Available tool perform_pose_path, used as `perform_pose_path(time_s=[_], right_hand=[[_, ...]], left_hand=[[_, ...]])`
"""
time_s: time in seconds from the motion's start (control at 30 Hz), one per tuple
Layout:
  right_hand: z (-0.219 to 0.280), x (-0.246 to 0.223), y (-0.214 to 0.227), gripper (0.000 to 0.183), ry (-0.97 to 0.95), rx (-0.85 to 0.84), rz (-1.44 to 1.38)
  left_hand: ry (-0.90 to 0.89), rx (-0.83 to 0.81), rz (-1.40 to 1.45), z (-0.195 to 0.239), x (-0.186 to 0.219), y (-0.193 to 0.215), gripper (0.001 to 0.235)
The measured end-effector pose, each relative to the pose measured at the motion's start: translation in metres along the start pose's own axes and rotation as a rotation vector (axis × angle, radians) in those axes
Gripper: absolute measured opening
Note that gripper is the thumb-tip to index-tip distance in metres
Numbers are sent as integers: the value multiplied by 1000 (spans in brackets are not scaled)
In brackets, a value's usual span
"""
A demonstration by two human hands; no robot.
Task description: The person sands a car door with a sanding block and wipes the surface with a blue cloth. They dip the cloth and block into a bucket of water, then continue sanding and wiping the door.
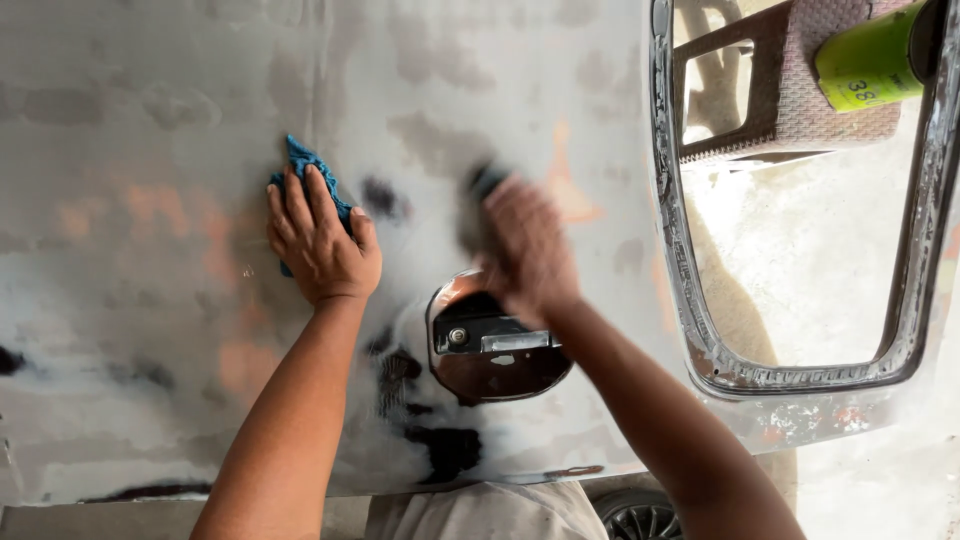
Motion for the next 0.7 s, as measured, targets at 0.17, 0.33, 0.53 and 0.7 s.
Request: perform_pose_path(time_s=[0.17,0.33,0.53,0.7], right_hand=[[20,27,6,82,168,-51,-7],[9,100,9,78,-360,183,29],[31,-17,-26,81,5,-106,146],[37,93,-24,78,-264,240,-35]], left_hand=[[4,8,10,0,1,1,70],[-13,16,25,0,4,3,69],[7,-4,16,-1,1,3,69],[11,-5,15,1,-2,1,69]])
Point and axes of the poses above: each hand's wrist, its own z-axis away from the middle knuckle, its own y-axis out of the back of the hand, x = y × z, the point moved 6 cm from there along -z, towards the middle knuckle, and after that the axes turned 4 degrees about z, right-handed, at the moved point
